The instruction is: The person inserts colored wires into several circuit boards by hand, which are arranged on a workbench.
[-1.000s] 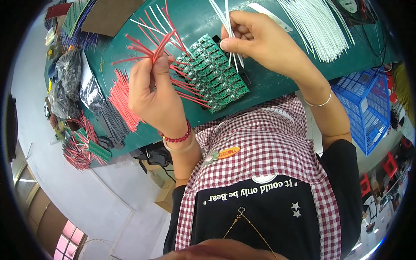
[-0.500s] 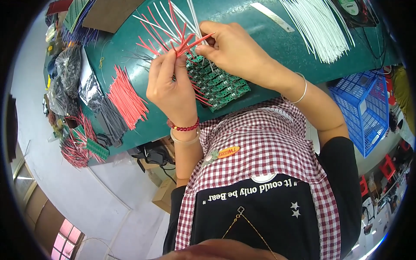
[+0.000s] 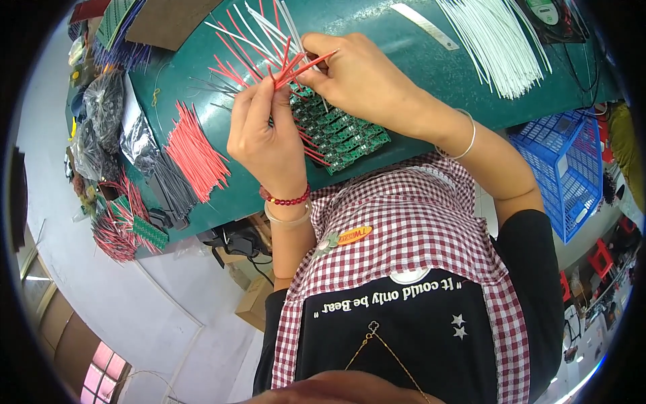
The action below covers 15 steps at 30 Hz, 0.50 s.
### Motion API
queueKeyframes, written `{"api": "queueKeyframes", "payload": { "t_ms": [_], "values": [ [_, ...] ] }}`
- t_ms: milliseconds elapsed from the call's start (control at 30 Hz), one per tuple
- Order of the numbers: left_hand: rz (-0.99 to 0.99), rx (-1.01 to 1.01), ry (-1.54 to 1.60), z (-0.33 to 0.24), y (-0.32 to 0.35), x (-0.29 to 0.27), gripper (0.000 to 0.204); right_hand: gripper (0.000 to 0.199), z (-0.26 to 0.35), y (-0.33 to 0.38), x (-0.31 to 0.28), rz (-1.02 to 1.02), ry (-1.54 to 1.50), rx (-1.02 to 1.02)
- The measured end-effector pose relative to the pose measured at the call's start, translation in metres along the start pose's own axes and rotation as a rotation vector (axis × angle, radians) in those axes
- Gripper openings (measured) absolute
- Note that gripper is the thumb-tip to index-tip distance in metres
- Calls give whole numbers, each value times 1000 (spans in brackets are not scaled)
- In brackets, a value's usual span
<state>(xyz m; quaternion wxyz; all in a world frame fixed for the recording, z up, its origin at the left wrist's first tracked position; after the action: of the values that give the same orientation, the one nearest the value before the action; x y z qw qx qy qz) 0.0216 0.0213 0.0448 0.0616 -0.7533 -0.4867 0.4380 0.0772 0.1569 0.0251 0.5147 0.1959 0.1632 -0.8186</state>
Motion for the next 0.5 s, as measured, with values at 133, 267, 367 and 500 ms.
{"api": "queueKeyframes", "payload": {
  "t_ms": [133, 267, 367, 500],
  "values": [
    [-6, 22, -9, 1, 0, 1, 20, 21, 4, 0, -1, 37, 44, 25],
    [0, 14, 1, 0, 0, 1, 21, 20, 3, -1, 0, 55, 48, 38],
    [4, 25, -18, 0, 0, 2, 23, 18, 1, -1, 2, 62, 108, 15],
    [17, 21, -55, 1, 1, 2, 28, 17, 4, -3, 2, 21, 114, -48]
  ]
}}
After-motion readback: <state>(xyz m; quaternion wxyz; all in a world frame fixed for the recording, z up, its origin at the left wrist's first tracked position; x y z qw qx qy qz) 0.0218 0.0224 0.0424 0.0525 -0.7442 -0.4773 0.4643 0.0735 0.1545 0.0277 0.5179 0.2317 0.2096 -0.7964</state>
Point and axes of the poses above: each hand's wrist, its own y-axis away from the middle knuckle, its own x-axis out of the palm, z = x × y, the point moved 3 cm from there along -y, towards the middle knuckle, and after that the axes turned 7 degrees about y, right-handed, at the moved point
